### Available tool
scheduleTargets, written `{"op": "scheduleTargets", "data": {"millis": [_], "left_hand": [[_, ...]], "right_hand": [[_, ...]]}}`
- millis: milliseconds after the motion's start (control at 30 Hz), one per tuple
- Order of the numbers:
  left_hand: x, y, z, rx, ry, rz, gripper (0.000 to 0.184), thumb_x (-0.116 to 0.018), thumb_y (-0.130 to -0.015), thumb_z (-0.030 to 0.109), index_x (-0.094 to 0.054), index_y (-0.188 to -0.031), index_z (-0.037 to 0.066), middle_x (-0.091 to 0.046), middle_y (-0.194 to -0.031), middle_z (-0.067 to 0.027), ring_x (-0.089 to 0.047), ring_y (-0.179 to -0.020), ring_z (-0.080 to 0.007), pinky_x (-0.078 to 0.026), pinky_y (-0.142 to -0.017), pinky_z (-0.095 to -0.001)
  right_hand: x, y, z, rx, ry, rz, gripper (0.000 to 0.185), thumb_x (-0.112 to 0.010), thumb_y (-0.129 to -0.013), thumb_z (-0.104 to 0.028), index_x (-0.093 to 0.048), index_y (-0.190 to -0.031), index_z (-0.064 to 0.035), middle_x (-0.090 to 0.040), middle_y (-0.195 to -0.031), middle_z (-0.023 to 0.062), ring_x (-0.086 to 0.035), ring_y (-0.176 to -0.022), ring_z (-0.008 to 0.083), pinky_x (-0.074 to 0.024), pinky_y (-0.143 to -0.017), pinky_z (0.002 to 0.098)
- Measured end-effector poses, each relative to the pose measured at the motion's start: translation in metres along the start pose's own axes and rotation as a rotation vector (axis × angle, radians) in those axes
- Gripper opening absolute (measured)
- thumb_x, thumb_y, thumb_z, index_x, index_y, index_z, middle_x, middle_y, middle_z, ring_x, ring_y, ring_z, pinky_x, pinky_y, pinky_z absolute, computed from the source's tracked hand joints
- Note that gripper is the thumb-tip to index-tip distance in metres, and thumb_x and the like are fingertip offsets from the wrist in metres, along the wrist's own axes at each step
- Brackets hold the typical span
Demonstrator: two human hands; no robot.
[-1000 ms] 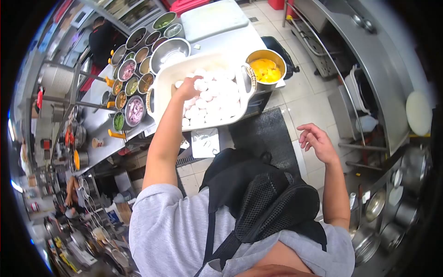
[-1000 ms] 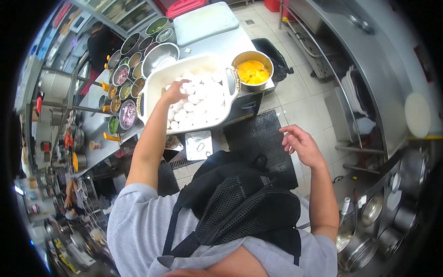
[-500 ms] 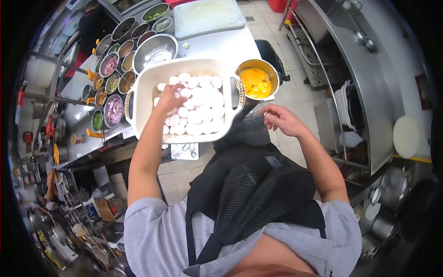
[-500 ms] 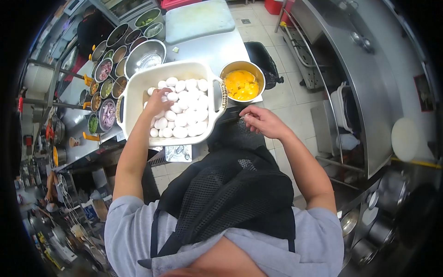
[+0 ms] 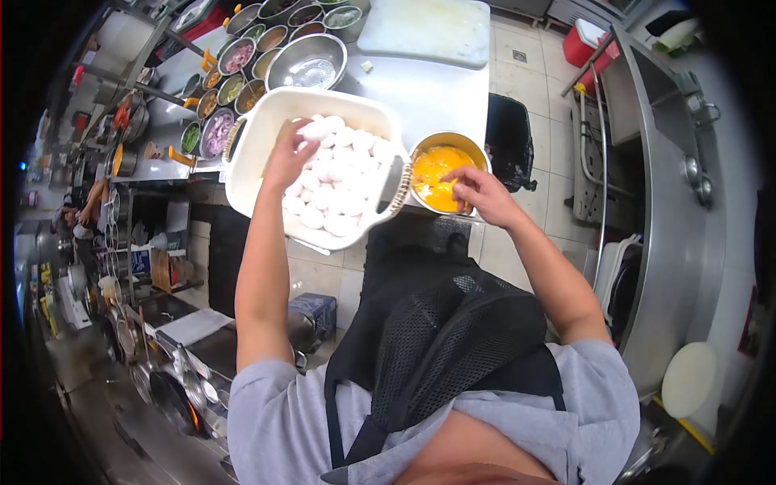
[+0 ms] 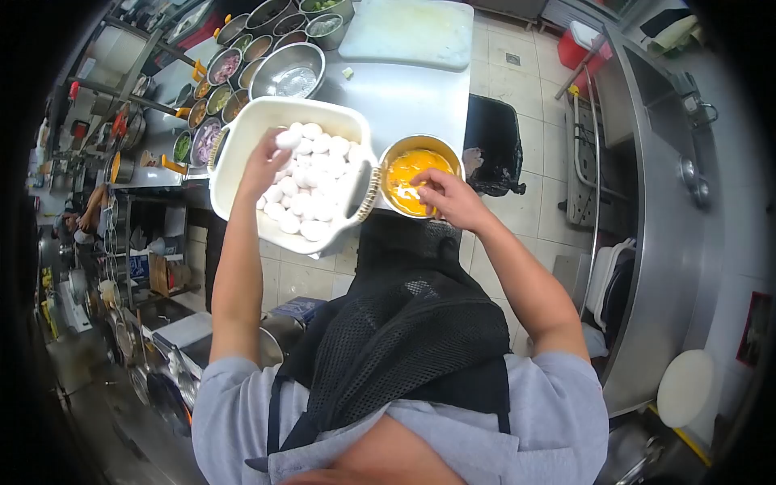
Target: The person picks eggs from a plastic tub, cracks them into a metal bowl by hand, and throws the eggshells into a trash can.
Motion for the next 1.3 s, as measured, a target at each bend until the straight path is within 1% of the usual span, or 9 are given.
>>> {"op": "scheduleTargets", "data": {"millis": [233,433,567,700,800,867,1033,1200,1300], "left_hand": [[-0.093,0.09,0.181,-0.113,0.204,0.135,0.05,-0.074,-0.088,0.007,-0.06,-0.136,0.009,-0.068,-0.119,-0.0091,-0.064,-0.108,-0.0181,-0.053,-0.088,-0.0313],[-0.171,0.106,0.189,-0.245,0.028,-0.051,0.049,-0.074,-0.088,0.009,-0.06,-0.135,0.008,-0.069,-0.114,-0.0124,-0.066,-0.102,-0.02,-0.053,-0.088,-0.0321],[-0.195,0.121,0.162,0.059,0.235,-0.283,0.054,-0.072,-0.09,0.01,-0.053,-0.141,0.009,-0.071,-0.113,-0.0134,-0.067,-0.103,-0.0164,-0.054,-0.088,-0.0324],[-0.192,0.142,0.124,0.224,1.025,-0.149,0.044,-0.065,-0.094,0.013,-0.051,-0.135,0.001,-0.069,-0.114,-0.0202,-0.07,-0.1,-0.0274,-0.056,-0.086,-0.0335],[-0.152,0.154,0.118,0.319,1.182,-0.034,0.043,-0.052,-0.099,0.021,-0.048,-0.135,-0.001,-0.068,-0.117,-0.0221,-0.069,-0.105,-0.03,-0.057,-0.087,-0.0378],[-0.129,0.155,0.125,0.338,1.132,0.063,0.037,-0.045,-0.1,0.015,-0.05,-0.131,-0.004,-0.067,-0.113,-0.0205,-0.069,-0.099,-0.0287,-0.058,-0.079,-0.037],[-0.103,0.143,0.103,0.28,1.099,0.16,0.036,-0.044,-0.1,0.014,-0.05,-0.13,-0.004,-0.064,-0.107,-0.0162,-0.067,-0.095,-0.0252,-0.058,-0.075,-0.0362],[-0.1,0.14,0.093,0.28,1.096,0.124,0.035,-0.042,-0.1,0.013,-0.051,-0.13,-0.003,-0.064,-0.106,-0.016,-0.067,-0.094,-0.0255,-0.057,-0.074,-0.0357],[-0.105,0.137,0.081,0.323,1.082,0.129,0.036,-0.043,-0.099,0.013,-0.05,-0.131,-0.002,-0.064,-0.105,-0.016,-0.066,-0.094,-0.0253,-0.057,-0.072,-0.035]], "right_hand": [[0.012,0.005,-0.046,0.142,-0.539,-0.131,0.048,-0.06,-0.101,-0.024,-0.045,-0.144,-0.0094,-0.062,-0.117,0.0121,-0.065,-0.09,0.0151,-0.0578,-0.069,0.0273],[0.014,0.01,-0.031,0.226,-0.225,-0.182,0.053,-0.071,-0.093,-0.011,-0.046,-0.14,-0.0061,-0.056,-0.129,0.0115,-0.064,-0.103,0.0178,-0.0579,-0.074,0.0288],[0.03,0.018,0.007,0.018,-0.382,-0.175,0.041,-0.062,-0.101,-0.019,-0.048,-0.137,-0.0062,-0.061,-0.122,0.0124,-0.065,-0.098,0.0194,-0.0582,-0.073,0.0304],[0.079,0.011,0.043,-0.007,-0.865,0.237,0.034,-0.048,-0.107,-0.022,-0.049,-0.138,-0.0078,-0.065,-0.112,0.0127,-0.066,-0.088,0.0198,-0.0559,-0.073,0.0335],[0.086,0.004,0.036,-0.11,-0.255,0.327,0.033,-0.053,-0.103,-0.011,-0.05,-0.136,-0.0081,-0.062,-0.115,0.0137,-0.065,-0.093,0.0235,-0.0555,-0.076,0.0331],[0.083,0.004,0.014,0.46,0.49,0.501,0.037,-0.062,-0.095,-0.007,-0.053,-0.131,-0.0063,-0.058,-0.12,0.017,-0.062,-0.107,0.0316,-0.0545,-0.086,0.0384],[0.064,-0.014,0.035,0.548,0.62,0.412,0.042,-0.065,-0.088,-0.001,-0.053,-0.128,-0.0031,-0.055,-0.123,0.0203,-0.055,-0.118,0.0394,-0.0466,-0.1,0.0438],[0.079,-0.005,-0.002,0.539,0.492,0.643,0.038,-0.068,-0.09,-0.005,-0.055,-0.126,-0.0017,-0.058,-0.123,0.0199,-0.062,-0.107,0.0386,-0.0517,-0.091,0.0417],[0.061,-0.013,-0.025,0.428,0.468,0.45,0.039,-0.071,-0.088,-0.008,-0.056,-0.124,-0.0039,-0.06,-0.12,0.0197,-0.064,-0.102,0.0379,-0.0535,-0.087,0.0417]]}}
Point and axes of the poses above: each hand's wrist, its own y-axis away from the middle knuckle, its own x-axis out of the back of the hand, z = x × y, the point moved 3 cm from there along -y, towards the middle knuckle
